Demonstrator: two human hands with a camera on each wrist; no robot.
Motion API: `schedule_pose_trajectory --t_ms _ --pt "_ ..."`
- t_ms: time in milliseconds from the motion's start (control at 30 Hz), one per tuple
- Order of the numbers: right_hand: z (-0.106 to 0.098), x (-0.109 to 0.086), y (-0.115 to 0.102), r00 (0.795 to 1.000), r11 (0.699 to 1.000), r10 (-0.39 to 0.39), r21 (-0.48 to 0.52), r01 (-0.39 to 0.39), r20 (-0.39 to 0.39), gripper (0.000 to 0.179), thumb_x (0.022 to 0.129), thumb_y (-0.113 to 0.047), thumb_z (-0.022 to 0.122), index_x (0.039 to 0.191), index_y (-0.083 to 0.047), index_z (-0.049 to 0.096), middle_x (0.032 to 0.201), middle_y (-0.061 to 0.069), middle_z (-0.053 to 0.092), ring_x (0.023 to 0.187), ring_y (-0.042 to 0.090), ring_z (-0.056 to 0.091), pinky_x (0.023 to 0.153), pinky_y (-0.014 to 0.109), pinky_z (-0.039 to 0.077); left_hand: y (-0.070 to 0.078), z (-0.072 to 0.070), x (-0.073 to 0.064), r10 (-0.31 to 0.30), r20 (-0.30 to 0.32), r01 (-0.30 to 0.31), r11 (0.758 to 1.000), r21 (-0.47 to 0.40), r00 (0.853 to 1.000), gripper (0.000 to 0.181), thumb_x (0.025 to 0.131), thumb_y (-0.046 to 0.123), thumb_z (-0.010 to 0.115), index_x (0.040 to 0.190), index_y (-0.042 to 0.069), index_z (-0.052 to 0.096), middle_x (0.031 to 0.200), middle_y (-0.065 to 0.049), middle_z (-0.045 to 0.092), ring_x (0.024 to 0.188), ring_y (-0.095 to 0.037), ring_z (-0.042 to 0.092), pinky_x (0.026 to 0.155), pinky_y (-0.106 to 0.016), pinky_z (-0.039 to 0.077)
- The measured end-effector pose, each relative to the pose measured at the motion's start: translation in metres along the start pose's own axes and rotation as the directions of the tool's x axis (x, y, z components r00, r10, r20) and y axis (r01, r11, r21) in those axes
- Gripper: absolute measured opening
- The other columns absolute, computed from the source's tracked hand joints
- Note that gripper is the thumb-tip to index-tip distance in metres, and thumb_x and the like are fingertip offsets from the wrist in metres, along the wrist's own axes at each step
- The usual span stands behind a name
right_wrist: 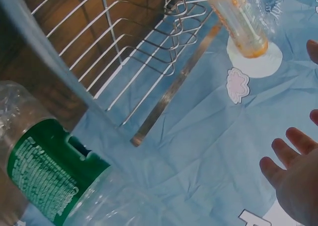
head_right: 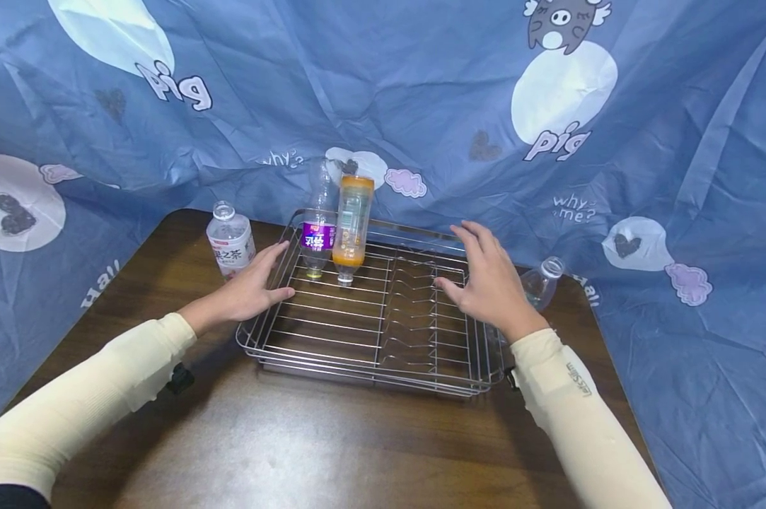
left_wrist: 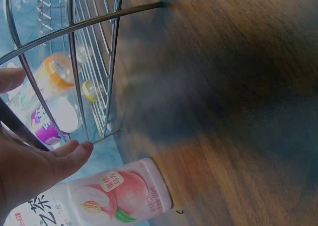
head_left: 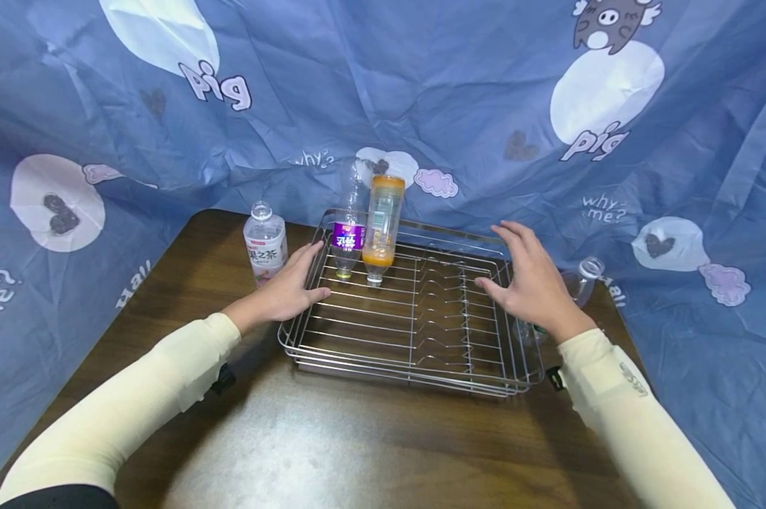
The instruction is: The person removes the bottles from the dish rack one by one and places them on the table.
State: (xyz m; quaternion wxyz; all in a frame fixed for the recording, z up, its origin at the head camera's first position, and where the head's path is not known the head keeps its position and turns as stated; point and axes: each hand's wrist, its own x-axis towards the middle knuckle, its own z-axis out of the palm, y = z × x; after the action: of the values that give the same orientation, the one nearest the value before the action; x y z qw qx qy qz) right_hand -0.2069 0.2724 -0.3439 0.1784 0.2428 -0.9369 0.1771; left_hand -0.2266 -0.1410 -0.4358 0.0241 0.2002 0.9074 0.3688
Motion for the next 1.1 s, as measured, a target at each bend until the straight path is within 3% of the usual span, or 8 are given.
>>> schedule_pose_trajectory --t_ms 433,1100 --pt "0.008 0.011 -0.011 0.996 0.998 -0.061 0.01 0.061 0.058 0.093 0.078 -0.038 0.085 0.152 -0.004 0.04 0.153 0.019 0.038 0.137 0.042 0.04 0.113 0.062 0.032 0.002 0.001 0.001 0.004 -0.002 -0.003 1.0 0.01 1.0 0.093 0.092 0.025 0.071 0.16 0.003 0.013 0.161 -0.031 0.013 0.148 -0.045 0.018 0.12 -0.059 0.018" --pt "0.02 0.025 -0.03 0.992 0.997 -0.072 0.032 0.069 0.104 0.092 0.08 -0.04 0.083 0.153 -0.007 0.039 0.153 0.016 0.038 0.139 0.037 0.039 0.112 0.061 0.033 -0.002 0.0 0.0 0.013 -0.015 -0.013 1.0 0.006 1.0 0.092 0.092 0.023 0.072 0.16 0.002 0.013 0.162 -0.03 0.014 0.149 -0.044 0.018 0.12 -0.058 0.018"
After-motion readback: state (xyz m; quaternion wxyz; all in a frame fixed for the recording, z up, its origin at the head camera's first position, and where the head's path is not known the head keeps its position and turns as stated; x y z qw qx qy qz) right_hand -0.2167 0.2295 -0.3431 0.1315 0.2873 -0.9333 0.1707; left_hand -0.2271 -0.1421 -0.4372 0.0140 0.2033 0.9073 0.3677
